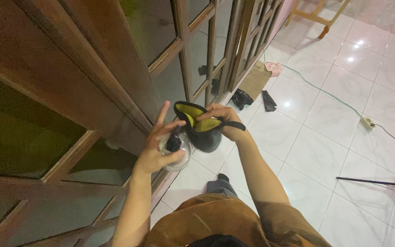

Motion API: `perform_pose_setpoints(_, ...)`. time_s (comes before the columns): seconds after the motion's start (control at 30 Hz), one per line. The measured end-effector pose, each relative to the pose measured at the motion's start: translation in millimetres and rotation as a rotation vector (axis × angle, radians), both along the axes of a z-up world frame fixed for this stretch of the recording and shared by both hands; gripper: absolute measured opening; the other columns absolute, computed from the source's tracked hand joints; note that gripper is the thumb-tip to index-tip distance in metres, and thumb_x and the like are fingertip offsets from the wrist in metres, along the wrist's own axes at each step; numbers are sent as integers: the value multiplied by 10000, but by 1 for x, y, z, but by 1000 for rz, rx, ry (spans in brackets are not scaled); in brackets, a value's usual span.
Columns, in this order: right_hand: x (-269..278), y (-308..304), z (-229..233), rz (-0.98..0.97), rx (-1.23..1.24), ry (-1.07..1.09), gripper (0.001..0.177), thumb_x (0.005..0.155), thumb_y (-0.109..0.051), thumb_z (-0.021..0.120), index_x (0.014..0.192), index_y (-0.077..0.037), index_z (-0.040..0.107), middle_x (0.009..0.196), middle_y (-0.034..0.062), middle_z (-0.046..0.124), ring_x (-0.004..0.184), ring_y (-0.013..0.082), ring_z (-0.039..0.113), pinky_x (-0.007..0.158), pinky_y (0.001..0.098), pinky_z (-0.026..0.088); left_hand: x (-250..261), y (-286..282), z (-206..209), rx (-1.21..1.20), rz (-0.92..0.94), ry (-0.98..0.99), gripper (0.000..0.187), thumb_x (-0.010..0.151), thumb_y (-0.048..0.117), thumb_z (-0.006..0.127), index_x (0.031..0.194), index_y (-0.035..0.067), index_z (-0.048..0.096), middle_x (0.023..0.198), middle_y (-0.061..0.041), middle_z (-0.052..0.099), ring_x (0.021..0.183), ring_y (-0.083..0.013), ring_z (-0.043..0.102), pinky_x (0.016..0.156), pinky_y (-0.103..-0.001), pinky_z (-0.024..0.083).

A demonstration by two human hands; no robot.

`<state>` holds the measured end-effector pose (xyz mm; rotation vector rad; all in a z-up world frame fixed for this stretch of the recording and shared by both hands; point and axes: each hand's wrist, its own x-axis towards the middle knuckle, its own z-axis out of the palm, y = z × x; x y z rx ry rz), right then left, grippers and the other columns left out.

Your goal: The person wipes glass panes of a wooden window frame using a cloth and a spray bottle, applying liquid to the glass and scrubbing the surface.

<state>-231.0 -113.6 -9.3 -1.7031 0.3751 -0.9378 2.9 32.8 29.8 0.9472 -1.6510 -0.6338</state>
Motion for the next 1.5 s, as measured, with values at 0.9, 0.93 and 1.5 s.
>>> perform_pose_setpoints(0.9, -47, -109, -179, 530, 593, -278, 648, 691, 4, 916, 1264, 125, 637, 1258, 217, 704, 1198, 291, 650, 1075, 400, 489, -6, -68, 34, 159, 3, -353, 674, 686, 154, 861, 1314, 165, 617, 1166, -67, 634, 1110, -254, 665, 990, -387, 517)
perform_pose_setpoints(0.93, -41, -105, -182, 465, 740, -291, 907, 587, 4, 906, 1411, 73, 532, 1350, 190, 657, 1280, 281, 609, 1122, 392, 457, -7, -76, 31, 160, 4, -354, 674, 686, 154, 861, 1314, 165, 617, 1166, -67, 634, 1110, -254, 665, 990, -387, 517)
perform_pose_setpoints(1.5, -55, -217, -187, 323, 1138, -948, 584, 925, -47, 695, 1459, 93, 503, 1327, 259, 660, 1181, 368, 678, 1044, 437, 536, -67, -240, -101, 361, 471, 145, 412, 780, 216, 853, 1074, 60, 610, 1069, -63, 616, 1056, -222, 694, 985, -377, 529)
